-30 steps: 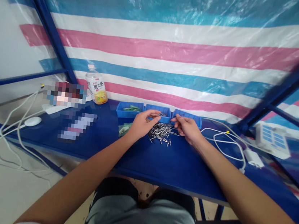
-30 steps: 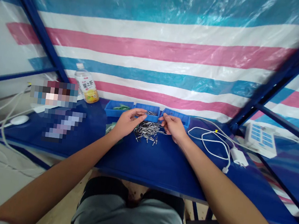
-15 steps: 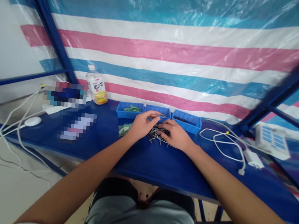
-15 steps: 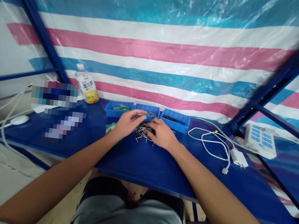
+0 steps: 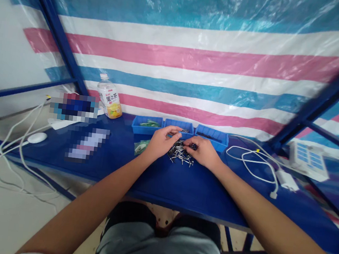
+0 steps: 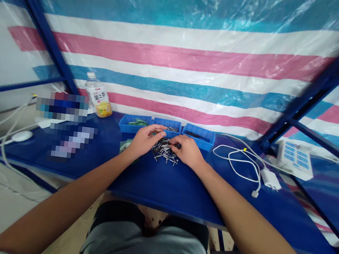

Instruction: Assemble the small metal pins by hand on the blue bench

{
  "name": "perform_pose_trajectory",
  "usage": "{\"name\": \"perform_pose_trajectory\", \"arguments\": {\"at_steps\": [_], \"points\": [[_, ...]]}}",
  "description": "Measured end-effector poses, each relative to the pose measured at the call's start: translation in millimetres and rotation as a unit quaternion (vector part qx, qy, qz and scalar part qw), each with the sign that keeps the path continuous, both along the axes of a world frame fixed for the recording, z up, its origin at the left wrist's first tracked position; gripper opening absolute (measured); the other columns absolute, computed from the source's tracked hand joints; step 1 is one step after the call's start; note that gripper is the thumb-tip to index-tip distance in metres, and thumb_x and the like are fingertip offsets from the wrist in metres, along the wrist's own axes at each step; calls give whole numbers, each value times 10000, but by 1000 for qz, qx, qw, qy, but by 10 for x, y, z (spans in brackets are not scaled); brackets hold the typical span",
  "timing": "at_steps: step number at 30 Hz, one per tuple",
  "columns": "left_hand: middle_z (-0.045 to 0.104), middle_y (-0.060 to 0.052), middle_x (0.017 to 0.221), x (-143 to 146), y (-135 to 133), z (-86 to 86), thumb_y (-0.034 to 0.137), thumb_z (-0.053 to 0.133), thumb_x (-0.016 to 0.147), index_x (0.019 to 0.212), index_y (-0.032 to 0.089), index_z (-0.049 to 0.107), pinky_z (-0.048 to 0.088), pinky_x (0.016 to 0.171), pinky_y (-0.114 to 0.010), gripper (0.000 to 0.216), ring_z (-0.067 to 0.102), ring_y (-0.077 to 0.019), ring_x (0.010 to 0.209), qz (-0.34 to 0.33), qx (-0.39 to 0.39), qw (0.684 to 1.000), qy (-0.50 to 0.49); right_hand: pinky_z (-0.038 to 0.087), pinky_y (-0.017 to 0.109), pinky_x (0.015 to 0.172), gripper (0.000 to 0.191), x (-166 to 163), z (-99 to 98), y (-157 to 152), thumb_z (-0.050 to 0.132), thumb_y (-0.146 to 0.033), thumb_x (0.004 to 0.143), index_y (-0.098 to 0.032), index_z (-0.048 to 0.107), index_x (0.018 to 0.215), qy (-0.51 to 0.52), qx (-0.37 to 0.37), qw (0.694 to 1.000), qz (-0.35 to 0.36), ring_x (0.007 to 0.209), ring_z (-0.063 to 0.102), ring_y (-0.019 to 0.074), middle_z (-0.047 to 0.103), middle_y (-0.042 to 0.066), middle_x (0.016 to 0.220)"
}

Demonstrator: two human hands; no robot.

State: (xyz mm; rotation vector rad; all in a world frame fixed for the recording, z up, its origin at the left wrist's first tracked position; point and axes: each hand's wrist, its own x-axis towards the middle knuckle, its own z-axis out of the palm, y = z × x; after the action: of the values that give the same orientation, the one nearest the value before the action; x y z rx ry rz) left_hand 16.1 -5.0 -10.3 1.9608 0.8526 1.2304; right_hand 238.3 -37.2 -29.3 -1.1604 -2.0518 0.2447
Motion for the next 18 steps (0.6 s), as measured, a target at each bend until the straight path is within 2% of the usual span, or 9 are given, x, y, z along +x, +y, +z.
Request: {"name": "perform_pose_trajectory", "arguments": {"at_steps": [9,13,18], "points": [[789,-84,1095,-2,-5,6,391,687,956,1200,217,754,599,830,-340,307,739,-232,990,-2,-1,1000,11,557,374,792,302,-28,30,-24,635,-236,913,-224,758,1189,35,14,998,-50,812,691,217,759,50,923],[793,-85,1093,-2,-14,-2,395,673,965,1218,219,746,605,826,-347,316,746,-239,999,-9,-1,1000,16,572,353,764,324,-55,25,-22,660,-274,895,-215,733,1205,142,-47,988,-50,836,712,207,770,52,971],[800,-85,1139,16,-40,-16,381,699,951,1277,228,723,610,833,-351,361,762,-247,1020,-18,7,999,45,616,351,797,387,-106,42,-19,769,-326,819,-195,674,1171,302,-119,946,4,873,733,196,747,51,980]]}}
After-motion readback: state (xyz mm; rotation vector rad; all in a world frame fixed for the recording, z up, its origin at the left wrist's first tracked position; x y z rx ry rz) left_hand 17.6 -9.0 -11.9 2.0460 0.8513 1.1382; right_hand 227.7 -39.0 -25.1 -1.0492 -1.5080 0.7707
